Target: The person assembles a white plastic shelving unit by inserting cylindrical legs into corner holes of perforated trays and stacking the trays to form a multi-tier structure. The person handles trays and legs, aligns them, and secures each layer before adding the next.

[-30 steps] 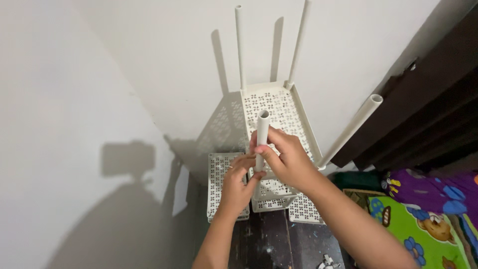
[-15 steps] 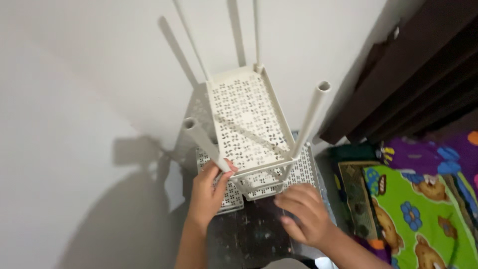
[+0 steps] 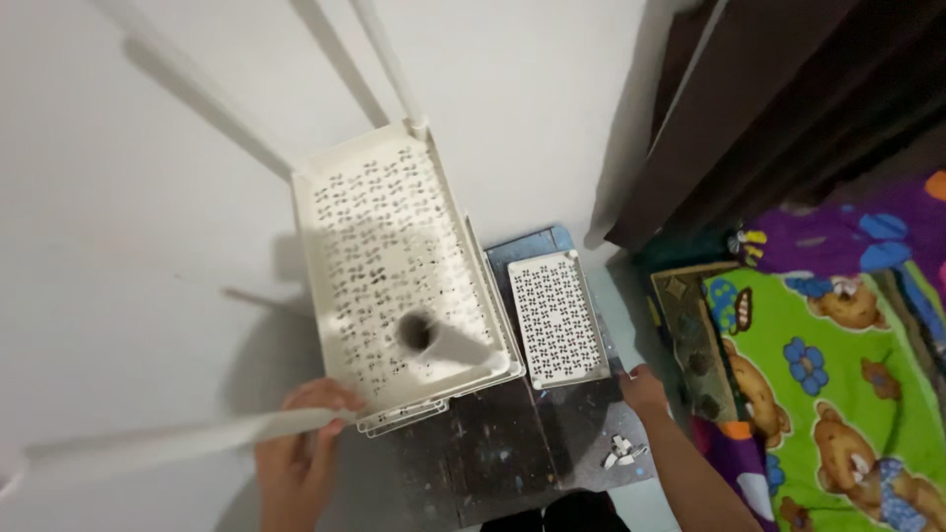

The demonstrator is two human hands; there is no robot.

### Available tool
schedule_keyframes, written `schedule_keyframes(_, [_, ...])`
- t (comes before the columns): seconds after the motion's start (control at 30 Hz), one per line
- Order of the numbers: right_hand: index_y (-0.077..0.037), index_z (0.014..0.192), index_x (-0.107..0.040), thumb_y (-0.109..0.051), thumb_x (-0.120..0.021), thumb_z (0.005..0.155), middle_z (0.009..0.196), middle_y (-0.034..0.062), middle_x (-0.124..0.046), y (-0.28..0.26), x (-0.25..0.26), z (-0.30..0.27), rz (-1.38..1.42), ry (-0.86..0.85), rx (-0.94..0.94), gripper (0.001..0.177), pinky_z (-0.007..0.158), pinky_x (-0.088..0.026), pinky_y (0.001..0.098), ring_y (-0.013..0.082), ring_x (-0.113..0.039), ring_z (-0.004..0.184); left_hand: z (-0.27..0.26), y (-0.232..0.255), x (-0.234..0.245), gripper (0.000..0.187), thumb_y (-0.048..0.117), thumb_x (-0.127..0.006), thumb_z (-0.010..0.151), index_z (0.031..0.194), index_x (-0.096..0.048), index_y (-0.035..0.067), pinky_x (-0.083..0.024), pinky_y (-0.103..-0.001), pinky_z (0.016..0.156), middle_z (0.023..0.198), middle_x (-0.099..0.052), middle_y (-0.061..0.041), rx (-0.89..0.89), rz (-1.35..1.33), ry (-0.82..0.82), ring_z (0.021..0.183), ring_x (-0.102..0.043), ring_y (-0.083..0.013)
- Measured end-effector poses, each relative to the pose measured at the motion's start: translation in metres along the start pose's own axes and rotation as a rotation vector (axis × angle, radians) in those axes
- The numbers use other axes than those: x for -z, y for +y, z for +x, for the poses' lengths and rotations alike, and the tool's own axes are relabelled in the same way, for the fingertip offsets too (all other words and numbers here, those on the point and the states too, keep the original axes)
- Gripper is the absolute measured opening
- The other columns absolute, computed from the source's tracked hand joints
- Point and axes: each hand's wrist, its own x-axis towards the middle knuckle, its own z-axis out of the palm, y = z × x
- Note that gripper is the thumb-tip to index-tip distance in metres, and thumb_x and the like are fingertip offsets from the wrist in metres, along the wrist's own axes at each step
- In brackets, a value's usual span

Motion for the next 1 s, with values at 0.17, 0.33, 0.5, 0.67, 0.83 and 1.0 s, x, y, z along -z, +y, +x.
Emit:
schedule_keyframes(0.17, [-0.007,0.116,-0.064,-0.05,-0.06,0.093,0.111,0.0244,-0.074,-0.001,-0.026,0.018,-0.001,-0.048,-0.108,0.049,0.094,-0.053,0.0527,0.0444,-0.069,0.109,-0.021,-0.063,0.027,0.029,0.012,-0.057,0.098,0.122,-0.061,-0.006,-0.051,-0.041,0.103,0.122,-0.065,-0.021,-0.161,0.053,-0.053,0.114,-0.069,-0.0294])
schedule_keyframes(0.33, [-0.01,0.123,-0.058,-0.052,-0.052,0.099,0.114,0.0218,-0.071,-0.028,-0.03,0.028,-0.087,-0.098,-0.047,0.048,0.09,-0.053,0.0565,0.0437,-0.067,0.108,-0.011,-0.136,0.049,0.035,0.022,-0.055,0.103,0.126,-0.059,-0.004,-0.05,-0.043,0.108,0.126,-0.063,-0.02,-0.476,-0.159,-0.246,0.116,-0.07,-0.028])
schedule_keyframes(0.5, [-0.013,0.128,-0.056,-0.036,-0.056,0.094,0.114,0.0213,-0.072,-0.04,-0.019,0.036,-0.107,-0.153,0.04,0.04,0.092,-0.053,0.0547,0.0436,-0.068,0.108,-0.048,-0.103,0.026,0.036,0.025,-0.056,0.104,0.125,-0.06,-0.004,-0.049,-0.043,0.108,0.125,-0.064,-0.02,-0.092,0.01,0.064,0.114,-0.069,-0.0278])
schedule_keyframes(0.67, [0.0,0.123,-0.054,-0.038,-0.061,0.091,0.097,0.0272,-0.074,-0.047,0.016,0.046,-0.001,-0.114,0.218,0.05,0.084,-0.056,0.0495,0.0437,-0.073,0.096,-0.04,-0.049,-0.017,0.038,0.029,-0.057,0.105,0.123,-0.061,-0.004,-0.048,-0.043,0.108,0.124,-0.065,-0.02,0.142,-0.106,0.204,0.113,-0.068,-0.0276])
schedule_keyframes(0.83, [0.018,0.111,-0.072,-0.036,-0.056,0.098,0.081,0.0251,-0.059,-0.041,0.097,0.036,0.601,-0.53,0.001,0.058,0.059,-0.042,0.0524,0.039,-0.052,0.068,-0.008,-0.013,-0.027,0.058,0.038,-0.055,0.101,0.14,-0.049,-0.005,-0.039,-0.045,0.113,0.128,-0.068,-0.022,0.124,-0.189,0.105,0.127,-0.061,-0.0306])
schedule_keyframes(1.0, [-0.011,0.156,-0.037,-0.025,-0.063,0.085,0.146,0.0213,-0.052,-0.065,0.221,-0.033,0.579,-0.251,-0.003,0.077,0.092,-0.057,0.0546,0.0369,-0.062,0.119,0.014,0.027,-0.024,0.066,0.045,-0.047,0.101,0.146,-0.039,-0.003,-0.037,-0.049,0.119,0.137,-0.063,-0.021,0.073,-0.291,0.067,0.136,-0.057,-0.0306])
